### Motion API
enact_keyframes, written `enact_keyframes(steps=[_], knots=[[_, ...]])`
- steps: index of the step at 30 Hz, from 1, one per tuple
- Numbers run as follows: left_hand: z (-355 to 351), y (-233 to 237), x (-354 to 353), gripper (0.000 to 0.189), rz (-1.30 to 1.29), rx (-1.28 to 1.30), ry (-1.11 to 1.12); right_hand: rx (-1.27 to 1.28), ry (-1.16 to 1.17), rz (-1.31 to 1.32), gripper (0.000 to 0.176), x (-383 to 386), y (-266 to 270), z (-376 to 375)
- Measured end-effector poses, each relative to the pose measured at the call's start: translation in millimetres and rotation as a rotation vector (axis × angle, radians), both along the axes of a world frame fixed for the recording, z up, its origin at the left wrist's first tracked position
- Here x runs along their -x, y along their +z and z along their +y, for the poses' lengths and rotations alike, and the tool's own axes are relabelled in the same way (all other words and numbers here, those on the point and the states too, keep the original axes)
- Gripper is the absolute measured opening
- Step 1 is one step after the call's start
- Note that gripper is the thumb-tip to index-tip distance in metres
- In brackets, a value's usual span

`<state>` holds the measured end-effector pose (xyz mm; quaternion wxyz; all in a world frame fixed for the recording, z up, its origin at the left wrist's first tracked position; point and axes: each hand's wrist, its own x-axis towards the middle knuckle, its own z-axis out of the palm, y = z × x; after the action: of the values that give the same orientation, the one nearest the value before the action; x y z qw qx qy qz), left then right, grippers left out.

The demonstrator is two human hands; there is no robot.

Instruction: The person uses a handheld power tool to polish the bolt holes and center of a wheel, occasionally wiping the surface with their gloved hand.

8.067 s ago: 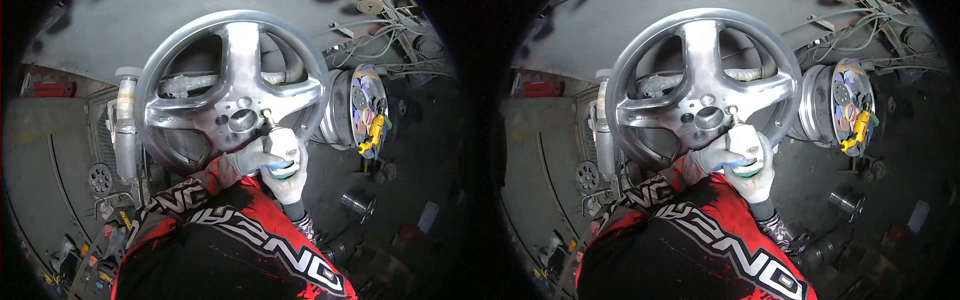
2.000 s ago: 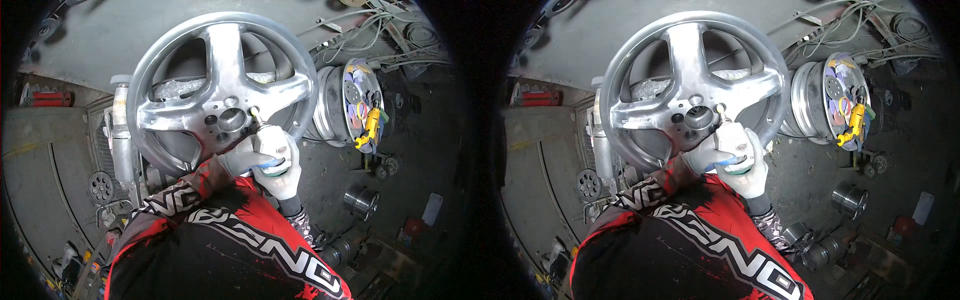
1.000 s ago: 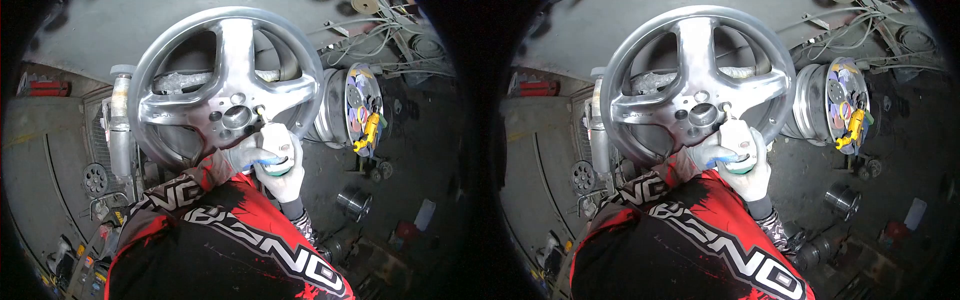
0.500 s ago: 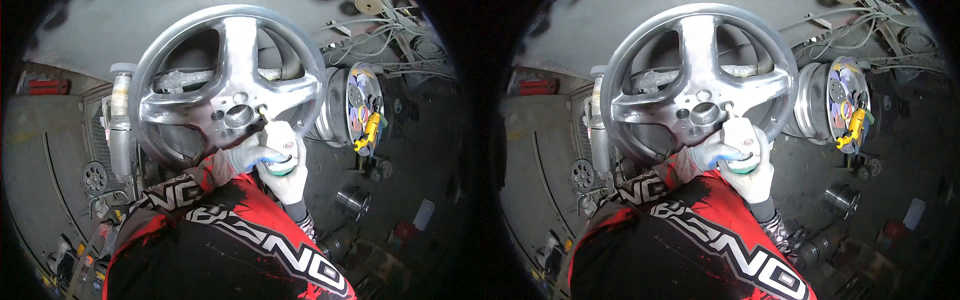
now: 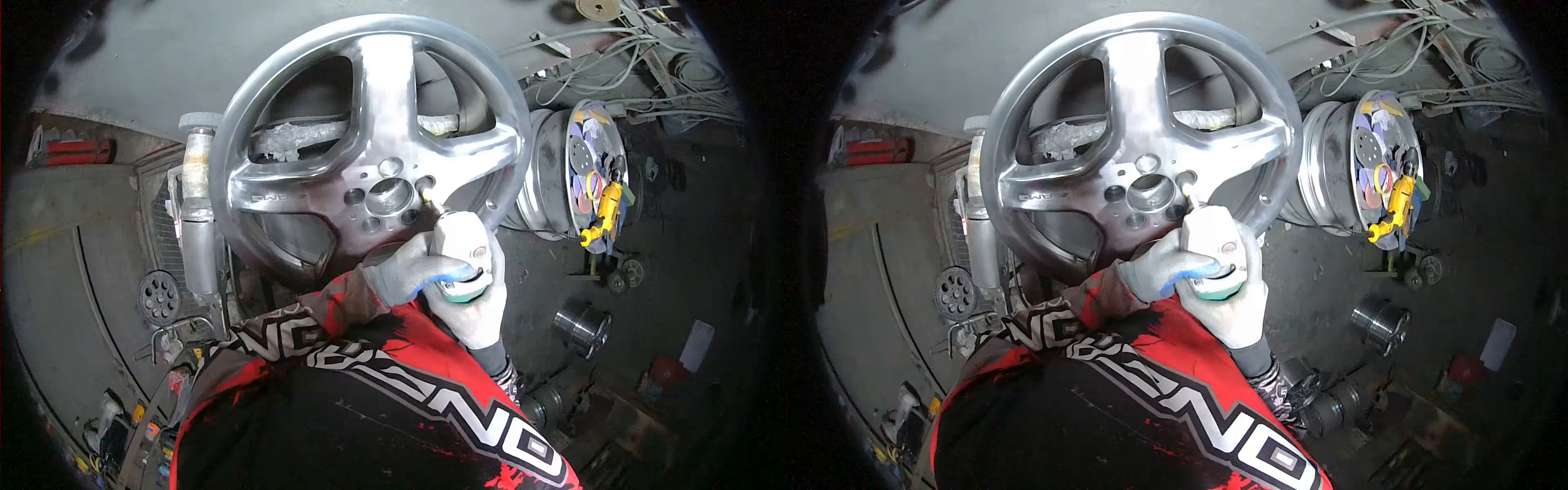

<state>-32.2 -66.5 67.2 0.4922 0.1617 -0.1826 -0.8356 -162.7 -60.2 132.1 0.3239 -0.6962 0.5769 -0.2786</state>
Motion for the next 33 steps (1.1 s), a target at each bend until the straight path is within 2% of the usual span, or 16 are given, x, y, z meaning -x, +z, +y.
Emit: enact_keyframes(steps=[7, 11, 13, 18, 21, 22, 23, 27, 30, 32, 33], knots=[[-6, -2, 3, 0.033, 0.044, -0.058, -0.02, -0.056, -0.001, 0.042, 0.089, 5, 1, -8], [-6, 5, 2, 0.034, 0.005, -0.072, -0.003, -0.015, 0.024, -0.043, 0.089, 7, 3, -8], [-8, 3, 2, 0.034, -0.005, -0.055, -0.015, -0.177, -0.027, -0.008, 0.091, 10, 3, -11], [-8, 6, 10, 0.033, -0.036, -0.044, 0.01, -0.075, 0.017, -0.047, 0.088, 15, -1, -12], [-11, 3, 14, 0.032, -0.05, 0.003, 0.018, -0.134, 0.048, -0.068, 0.089, 24, -4, -18], [-14, 4, 12, 0.032, -0.025, -0.1, 0.006, -0.169, 0.021, -0.043, 0.09, 24, -9, -21], [-14, 4, 14, 0.032, -0.023, -0.098, 0.005, -0.167, 0.02, -0.041, 0.09, 25, -8, -21], [-11, 7, 17, 0.033, -0.034, -0.052, 0.041, -0.138, 0.037, -0.065, 0.085, 24, -7, -23], [-8, 3, 17, 0.034, -0.133, 0.035, 0.053, -0.119, 0.028, -0.071, 0.083, 23, -7, -19], [-10, -6, 17, 0.035, 0.001, -0.121, 0.039, -0.126, 0.036, -0.064, 0.083, 22, -9, -20], [-10, -2, 15, 0.035, 0.0, -0.118, 0.041, -0.133, 0.049, -0.057, 0.084, 21, -10, -22]])
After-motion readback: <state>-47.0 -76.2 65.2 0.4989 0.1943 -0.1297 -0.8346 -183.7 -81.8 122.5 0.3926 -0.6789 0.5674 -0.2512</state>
